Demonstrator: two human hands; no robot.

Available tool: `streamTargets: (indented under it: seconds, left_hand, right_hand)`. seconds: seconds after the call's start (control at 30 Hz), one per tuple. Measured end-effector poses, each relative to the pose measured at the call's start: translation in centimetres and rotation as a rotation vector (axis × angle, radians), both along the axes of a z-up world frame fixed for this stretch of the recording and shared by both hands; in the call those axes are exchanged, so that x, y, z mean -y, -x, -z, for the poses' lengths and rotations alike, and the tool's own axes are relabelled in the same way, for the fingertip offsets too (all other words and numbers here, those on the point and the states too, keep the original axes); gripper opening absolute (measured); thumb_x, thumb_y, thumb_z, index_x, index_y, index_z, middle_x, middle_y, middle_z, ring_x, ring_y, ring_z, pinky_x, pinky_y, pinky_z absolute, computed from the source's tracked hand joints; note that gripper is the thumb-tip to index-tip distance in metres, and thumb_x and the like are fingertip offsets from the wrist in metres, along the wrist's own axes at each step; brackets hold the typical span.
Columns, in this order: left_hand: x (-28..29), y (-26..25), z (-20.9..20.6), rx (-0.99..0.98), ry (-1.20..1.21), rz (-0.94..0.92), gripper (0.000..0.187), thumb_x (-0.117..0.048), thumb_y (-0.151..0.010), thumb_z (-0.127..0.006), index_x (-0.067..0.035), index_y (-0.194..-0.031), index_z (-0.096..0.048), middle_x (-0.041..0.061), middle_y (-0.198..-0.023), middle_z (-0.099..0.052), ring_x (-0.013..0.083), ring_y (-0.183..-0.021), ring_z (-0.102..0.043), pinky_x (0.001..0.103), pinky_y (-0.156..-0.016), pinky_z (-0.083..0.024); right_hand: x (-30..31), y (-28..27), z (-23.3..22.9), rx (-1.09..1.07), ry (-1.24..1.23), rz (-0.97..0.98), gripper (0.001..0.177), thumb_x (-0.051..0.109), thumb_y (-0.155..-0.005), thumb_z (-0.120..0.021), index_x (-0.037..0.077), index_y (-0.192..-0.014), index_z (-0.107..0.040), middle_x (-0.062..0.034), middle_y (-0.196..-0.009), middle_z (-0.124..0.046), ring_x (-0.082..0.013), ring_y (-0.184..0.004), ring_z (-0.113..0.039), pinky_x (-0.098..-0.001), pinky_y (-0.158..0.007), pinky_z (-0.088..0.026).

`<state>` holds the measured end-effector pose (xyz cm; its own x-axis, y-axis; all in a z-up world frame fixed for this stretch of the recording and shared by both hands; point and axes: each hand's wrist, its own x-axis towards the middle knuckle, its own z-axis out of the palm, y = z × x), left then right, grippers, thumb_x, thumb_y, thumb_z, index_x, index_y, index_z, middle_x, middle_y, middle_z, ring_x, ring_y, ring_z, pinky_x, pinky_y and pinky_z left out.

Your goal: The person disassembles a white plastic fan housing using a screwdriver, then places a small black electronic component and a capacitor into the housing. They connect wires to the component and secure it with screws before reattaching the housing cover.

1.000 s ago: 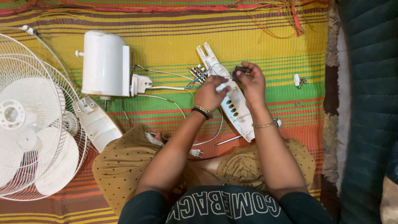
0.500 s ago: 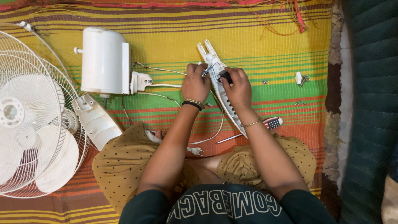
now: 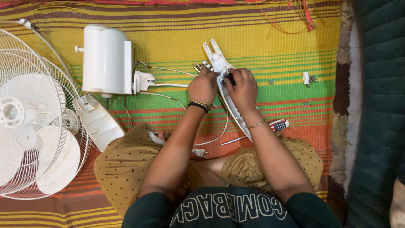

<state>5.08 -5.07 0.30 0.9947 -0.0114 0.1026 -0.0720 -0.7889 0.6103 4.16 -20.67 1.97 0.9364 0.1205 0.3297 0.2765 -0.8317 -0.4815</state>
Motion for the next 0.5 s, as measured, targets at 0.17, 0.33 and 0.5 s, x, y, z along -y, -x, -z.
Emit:
streamTargets:
  seconds: [0.17,0.33,0.5]
  left_hand:
    - [0.4,0.2,-0.2,-0.014,-0.002,0.024,0.017,-0.014,-0.086,-0.064,-0.017,-0.092,-0.080,0.008,-0.101,-0.067,0.0309,-0.081,-0.070,0.045,-0.071,-0.057]
    - [0.3,0.3,-0.2,-0.045,-0.017,0.044,0.016,-0.016,-0.086,-0.066,-0.018,-0.094,-0.080,0.009,-0.107,-0.066,0.0304,-0.083,-0.070,0.045,-0.072,-0.058]
    - [-0.1,0.2,-0.1,-0.034,0.006,0.048,0.019,-0.016,-0.087,-0.066,-0.022,-0.096,-0.081,0.007,-0.113,-0.068,0.0287,-0.088,-0.071,0.044,-0.074,-0.058]
  right_hand:
    - [-0.2,0.1,0.5,0.076,-0.031,-0.029,0.035,0.016,-0.088,-0.082,0.006,-0.118,-0.067,-0.0124,-0.110,-0.065,-0.0343,-0.103,-0.062,-0.0444,-0.090,-0.053]
    - [-0.3,0.2,-0.2,-0.074,0.018,-0.007,0.035,0.014,-0.085,-0.082,0.007,-0.115,-0.067,-0.0130,-0.109,-0.065,-0.0352,-0.104,-0.063,-0.0449,-0.088,-0.052]
    - [0.9,-0.4,-2.1,-0.222,-0.048,-0.115,0.046,0.013,-0.080,-0.083,0.006,-0.122,-0.066,-0.0152,-0.116,-0.065,-0.0382,-0.108,-0.062,-0.0455,-0.091,-0.052]
